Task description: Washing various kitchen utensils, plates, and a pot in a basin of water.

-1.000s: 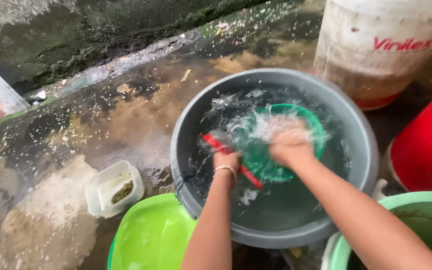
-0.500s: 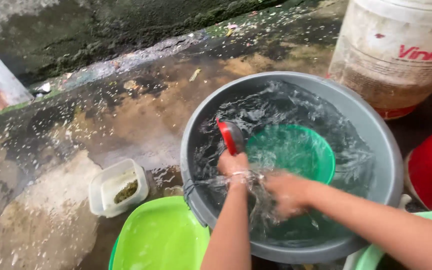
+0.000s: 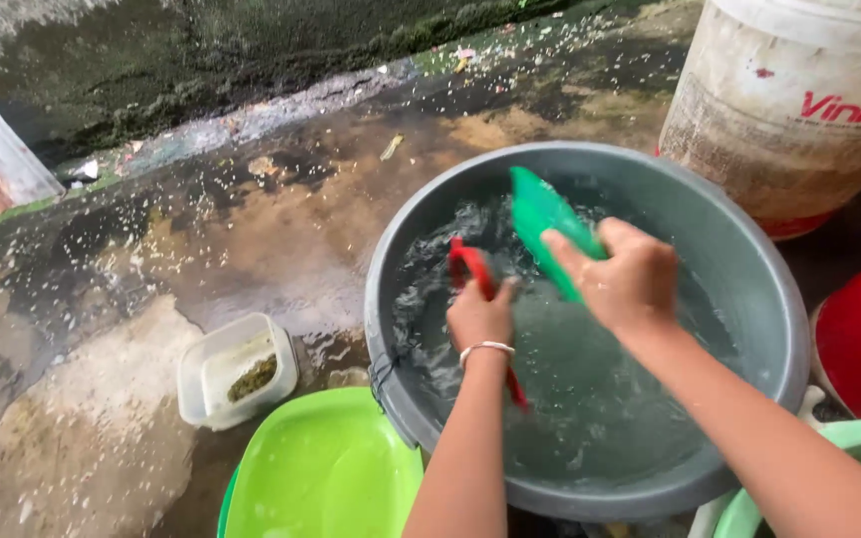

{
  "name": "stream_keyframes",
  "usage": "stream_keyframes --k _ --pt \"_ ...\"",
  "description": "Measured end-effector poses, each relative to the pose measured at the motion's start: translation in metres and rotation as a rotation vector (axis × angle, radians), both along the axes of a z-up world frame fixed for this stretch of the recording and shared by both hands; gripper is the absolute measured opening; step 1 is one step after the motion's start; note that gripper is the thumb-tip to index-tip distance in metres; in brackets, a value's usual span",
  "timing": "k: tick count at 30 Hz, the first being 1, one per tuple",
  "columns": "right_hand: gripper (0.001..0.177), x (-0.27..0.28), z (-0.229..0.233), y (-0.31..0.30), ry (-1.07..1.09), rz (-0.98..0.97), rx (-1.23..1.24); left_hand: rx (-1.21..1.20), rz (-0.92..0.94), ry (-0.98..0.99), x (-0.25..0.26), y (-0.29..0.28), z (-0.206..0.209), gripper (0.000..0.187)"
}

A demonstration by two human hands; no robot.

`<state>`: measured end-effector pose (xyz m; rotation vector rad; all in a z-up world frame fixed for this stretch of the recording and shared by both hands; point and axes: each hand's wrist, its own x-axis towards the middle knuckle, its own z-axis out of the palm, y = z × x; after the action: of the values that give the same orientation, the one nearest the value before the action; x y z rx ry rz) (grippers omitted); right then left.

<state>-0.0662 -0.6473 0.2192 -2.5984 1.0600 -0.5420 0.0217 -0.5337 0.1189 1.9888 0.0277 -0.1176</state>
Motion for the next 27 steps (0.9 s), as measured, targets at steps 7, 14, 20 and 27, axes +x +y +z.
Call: stream_keyframes --k 7,14,20,27 --pt "0.059 0.003 -0.119 -0.035 -0.071 0.682 -0.375 0.454 -0.476 -0.244 0.005 -0.025 -0.106 0.056" --pt "0.041 0.001 -0.127 -0.024 0.226 0.645 -0.359 0.495 -0.508 -0.056 0.005 -0.015 -0.064 0.038" --pt "0.043 -0.017 -0.114 -0.019 0.461 0.539 -0.407 0.68 -0.507 -0.024 0.007 -0.017 -0.103 0.037" --pt "0.032 -0.046 -0.007 0.034 -0.284 0.315 0.103 -0.069 -0.146 0.2 -0.011 -0.001 -0.08 0.043"
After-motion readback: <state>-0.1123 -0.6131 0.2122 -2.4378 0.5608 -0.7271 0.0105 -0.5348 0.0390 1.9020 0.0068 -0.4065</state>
